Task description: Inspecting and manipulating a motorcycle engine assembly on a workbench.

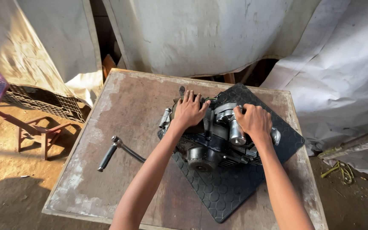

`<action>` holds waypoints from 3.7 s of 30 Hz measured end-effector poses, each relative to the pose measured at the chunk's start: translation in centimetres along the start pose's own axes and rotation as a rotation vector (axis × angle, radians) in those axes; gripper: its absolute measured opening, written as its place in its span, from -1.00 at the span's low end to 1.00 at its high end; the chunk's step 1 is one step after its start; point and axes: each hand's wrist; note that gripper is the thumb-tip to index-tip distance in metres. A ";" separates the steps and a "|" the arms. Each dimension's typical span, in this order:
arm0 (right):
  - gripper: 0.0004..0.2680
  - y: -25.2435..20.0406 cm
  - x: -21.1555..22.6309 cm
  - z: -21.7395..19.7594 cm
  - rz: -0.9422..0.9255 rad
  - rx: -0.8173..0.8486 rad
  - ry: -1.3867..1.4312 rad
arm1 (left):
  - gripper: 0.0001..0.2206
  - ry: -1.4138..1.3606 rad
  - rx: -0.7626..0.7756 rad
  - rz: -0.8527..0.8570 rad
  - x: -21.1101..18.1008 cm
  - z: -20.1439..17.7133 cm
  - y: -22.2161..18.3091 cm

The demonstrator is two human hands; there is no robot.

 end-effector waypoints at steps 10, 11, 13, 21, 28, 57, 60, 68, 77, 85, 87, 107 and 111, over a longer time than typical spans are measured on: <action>-0.54 -0.4 -0.4 0.2 -0.010 -0.002 0.004 | -0.36 0.071 -0.109 0.058 -3.2 -1.6 -6.6; -0.55 -0.5 -0.4 0.1 -0.024 -0.011 0.016 | -0.35 0.060 -0.112 0.063 -2.9 -1.5 -6.5; -0.55 -0.5 -0.5 0.0 -0.038 -0.017 0.023 | -0.35 0.043 -0.113 0.066 -2.7 -1.2 -5.9; -0.54 -0.5 -0.3 0.1 -0.010 -0.011 0.008 | -0.25 0.015 0.064 0.048 0.3 -0.5 -0.5; -0.55 -0.6 0.6 -0.2 0.051 -0.012 -0.029 | -0.27 -0.007 0.206 0.040 2.8 1.6 5.6; -0.56 -1.2 -0.2 0.0 -0.032 -0.054 0.035 | -0.41 0.151 -0.165 0.182 -2.3 -0.8 -7.2; -0.58 -1.0 -0.6 0.3 -0.069 -0.067 0.058 | -0.42 0.178 -0.166 0.203 -2.2 -0.7 -7.5; -0.58 -0.5 -0.8 0.7 -0.066 -0.073 0.015 | -0.27 0.080 -0.089 0.140 -0.9 -0.2 -3.1; -0.59 0.1 0.1 0.3 0.025 -0.028 -0.002 | -0.16 0.074 0.098 0.072 0.7 0.9 4.4; -0.61 -0.1 0.5 -0.1 0.055 -0.010 -0.008 | -0.16 -0.025 0.155 0.069 2.0 1.4 6.7; -0.61 -0.2 0.6 -0.4 0.042 -0.011 -0.007 | -0.20 -0.028 0.128 0.098 1.5 0.6 5.7; -0.57 -0.6 -0.4 0.3 -0.003 -0.056 0.059 | -0.37 -0.020 -0.131 0.194 -2.8 -2.6 -8.6; -0.55 -0.2 -0.6 1.0 -0.002 -0.056 0.030 | -0.53 -0.109 -0.302 0.242 -1.0 -0.9 -8.4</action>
Point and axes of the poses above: each hand's wrist, its own y-axis towards the middle knuckle, its own z-axis out of the palm, x = y × z, and after that the axes turned 9 degrees about z, right-handed
